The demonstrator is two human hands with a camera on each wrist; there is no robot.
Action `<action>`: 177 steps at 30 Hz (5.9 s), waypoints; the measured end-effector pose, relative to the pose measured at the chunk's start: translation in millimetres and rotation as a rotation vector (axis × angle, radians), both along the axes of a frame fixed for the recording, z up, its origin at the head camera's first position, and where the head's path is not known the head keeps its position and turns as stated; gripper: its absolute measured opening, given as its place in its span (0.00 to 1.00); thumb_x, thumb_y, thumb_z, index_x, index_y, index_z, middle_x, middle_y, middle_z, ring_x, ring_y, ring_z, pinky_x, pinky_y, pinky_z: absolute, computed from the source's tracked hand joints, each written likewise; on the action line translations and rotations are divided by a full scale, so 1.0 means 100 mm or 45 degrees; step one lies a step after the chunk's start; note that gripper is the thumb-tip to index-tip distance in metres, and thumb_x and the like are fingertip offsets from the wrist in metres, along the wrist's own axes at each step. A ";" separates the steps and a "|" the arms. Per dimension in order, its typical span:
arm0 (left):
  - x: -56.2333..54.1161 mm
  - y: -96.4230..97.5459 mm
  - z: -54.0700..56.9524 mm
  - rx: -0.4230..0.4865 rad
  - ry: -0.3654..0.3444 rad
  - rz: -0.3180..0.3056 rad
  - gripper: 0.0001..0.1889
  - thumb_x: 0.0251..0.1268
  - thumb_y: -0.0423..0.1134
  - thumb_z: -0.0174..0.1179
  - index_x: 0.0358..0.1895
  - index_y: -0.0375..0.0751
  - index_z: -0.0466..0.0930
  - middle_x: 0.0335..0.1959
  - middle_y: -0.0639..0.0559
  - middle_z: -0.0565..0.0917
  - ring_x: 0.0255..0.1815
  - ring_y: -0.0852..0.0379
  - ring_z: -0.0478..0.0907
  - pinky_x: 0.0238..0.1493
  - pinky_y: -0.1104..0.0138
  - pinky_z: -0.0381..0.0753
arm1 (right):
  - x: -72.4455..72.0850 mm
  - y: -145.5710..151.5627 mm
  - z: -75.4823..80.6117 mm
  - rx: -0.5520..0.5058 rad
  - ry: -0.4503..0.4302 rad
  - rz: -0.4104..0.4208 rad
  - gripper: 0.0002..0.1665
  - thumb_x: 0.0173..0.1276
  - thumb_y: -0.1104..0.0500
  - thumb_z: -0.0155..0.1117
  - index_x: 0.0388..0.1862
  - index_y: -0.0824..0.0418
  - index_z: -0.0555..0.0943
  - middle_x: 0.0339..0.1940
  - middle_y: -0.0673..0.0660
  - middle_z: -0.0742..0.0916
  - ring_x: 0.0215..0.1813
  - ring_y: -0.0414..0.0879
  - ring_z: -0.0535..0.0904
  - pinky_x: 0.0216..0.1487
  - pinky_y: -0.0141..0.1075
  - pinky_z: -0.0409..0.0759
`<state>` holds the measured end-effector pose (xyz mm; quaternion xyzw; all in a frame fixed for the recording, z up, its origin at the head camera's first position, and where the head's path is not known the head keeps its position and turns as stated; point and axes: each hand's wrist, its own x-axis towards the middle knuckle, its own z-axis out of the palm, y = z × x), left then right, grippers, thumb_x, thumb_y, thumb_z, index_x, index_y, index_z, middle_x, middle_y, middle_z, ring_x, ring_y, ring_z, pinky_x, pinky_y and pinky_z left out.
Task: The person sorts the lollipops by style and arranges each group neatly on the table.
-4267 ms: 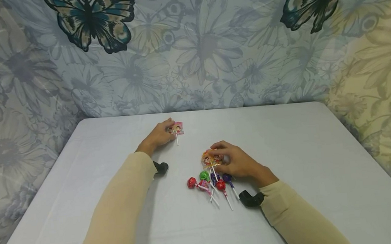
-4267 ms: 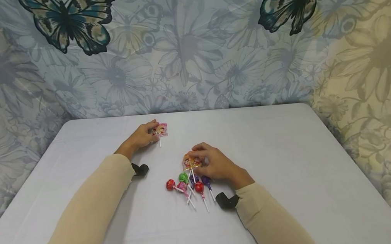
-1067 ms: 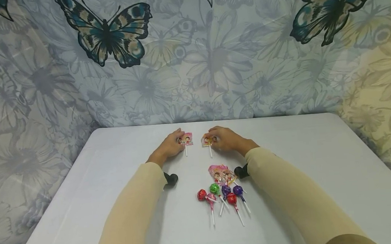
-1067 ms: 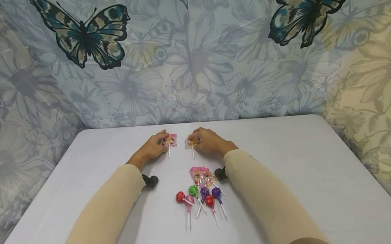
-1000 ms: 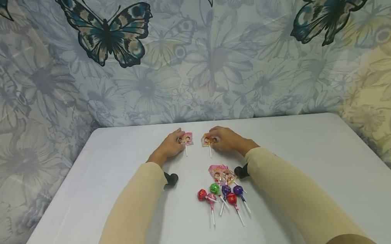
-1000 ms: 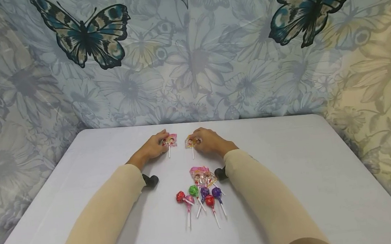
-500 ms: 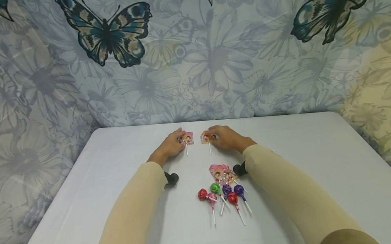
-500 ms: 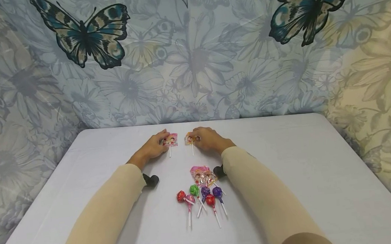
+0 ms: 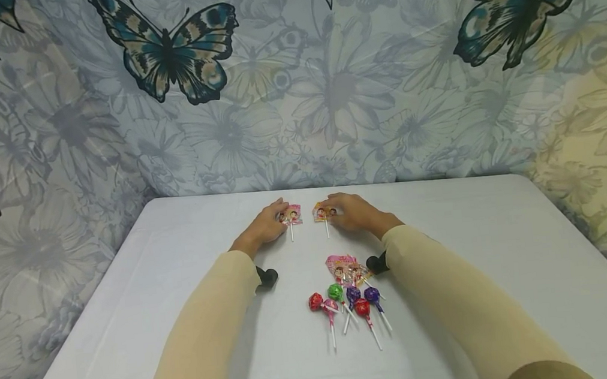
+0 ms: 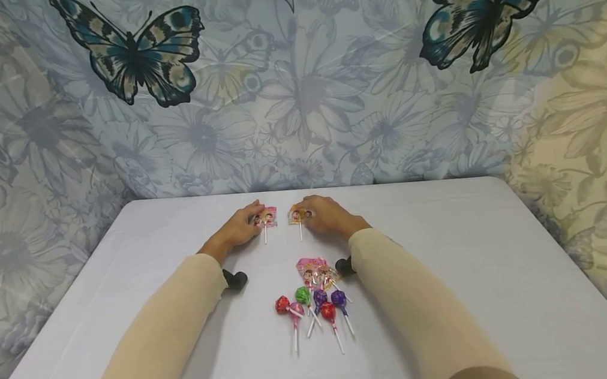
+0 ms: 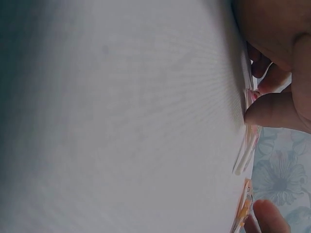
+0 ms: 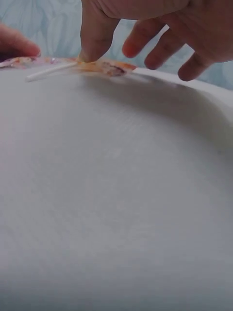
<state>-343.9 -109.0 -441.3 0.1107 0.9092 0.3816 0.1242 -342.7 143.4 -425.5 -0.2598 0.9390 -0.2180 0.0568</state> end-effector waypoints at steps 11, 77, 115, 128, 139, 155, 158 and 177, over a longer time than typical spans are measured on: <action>0.02 0.01 0.01 0.003 0.021 -0.011 0.33 0.60 0.24 0.54 0.72 0.38 0.62 0.76 0.50 0.52 0.76 0.50 0.44 0.71 0.59 0.42 | 0.32 0.18 0.31 -0.209 0.049 -0.061 0.27 0.67 0.60 0.65 0.65 0.60 0.75 0.69 0.63 0.71 0.71 0.59 0.61 0.67 0.54 0.57; 0.01 -0.01 -0.02 0.022 0.041 0.026 0.35 0.57 0.24 0.55 0.72 0.39 0.63 0.76 0.50 0.54 0.76 0.50 0.45 0.71 0.58 0.42 | 1.42 0.37 -0.17 -0.442 0.086 0.122 0.33 0.61 0.59 0.72 0.65 0.60 0.75 0.67 0.61 0.73 0.69 0.58 0.64 0.64 0.57 0.61; 0.06 -0.04 0.00 -0.006 0.038 0.013 0.30 0.59 0.25 0.52 0.67 0.47 0.73 0.76 0.51 0.53 0.76 0.43 0.42 0.70 0.50 0.41 | 1.48 0.19 -0.13 -0.204 0.129 0.042 0.30 0.57 0.54 0.73 0.61 0.55 0.80 0.63 0.57 0.77 0.65 0.57 0.70 0.61 0.56 0.66; 0.06 0.01 0.00 -0.012 0.029 0.032 0.31 0.57 0.24 0.52 0.67 0.46 0.72 0.76 0.52 0.54 0.76 0.47 0.44 0.71 0.53 0.43 | 1.46 0.24 -0.18 -0.348 0.361 0.072 0.30 0.53 0.59 0.75 0.57 0.59 0.82 0.59 0.61 0.79 0.59 0.57 0.75 0.57 0.52 0.73; 0.02 -0.01 -0.01 0.005 0.029 0.020 0.30 0.60 0.24 0.52 0.67 0.47 0.72 0.76 0.52 0.54 0.76 0.46 0.43 0.71 0.52 0.42 | 1.43 0.25 -0.16 -0.477 0.374 0.084 0.30 0.54 0.60 0.76 0.58 0.60 0.81 0.58 0.62 0.79 0.61 0.56 0.74 0.58 0.53 0.71; 0.02 -0.01 -0.03 0.004 0.034 0.000 0.29 0.61 0.25 0.53 0.67 0.46 0.73 0.76 0.50 0.54 0.75 0.47 0.44 0.71 0.53 0.44 | 1.39 0.38 -0.10 -0.647 0.351 0.093 0.31 0.55 0.62 0.75 0.60 0.61 0.80 0.61 0.60 0.78 0.65 0.54 0.70 0.61 0.55 0.67; 0.02 -0.01 -0.03 0.008 0.027 0.002 0.29 0.62 0.25 0.53 0.67 0.47 0.72 0.76 0.50 0.54 0.75 0.47 0.44 0.71 0.54 0.44 | 1.36 0.43 -0.07 -0.682 0.347 0.086 0.31 0.56 0.63 0.75 0.60 0.62 0.79 0.61 0.59 0.77 0.64 0.53 0.70 0.58 0.56 0.69; 0.04 -0.03 -0.06 0.016 0.026 0.000 0.29 0.62 0.24 0.52 0.67 0.46 0.72 0.76 0.48 0.55 0.75 0.47 0.45 0.71 0.54 0.45 | 0.78 0.68 0.07 -0.606 0.262 0.023 0.31 0.59 0.62 0.73 0.62 0.64 0.77 0.65 0.61 0.75 0.63 0.56 0.71 0.50 0.55 0.75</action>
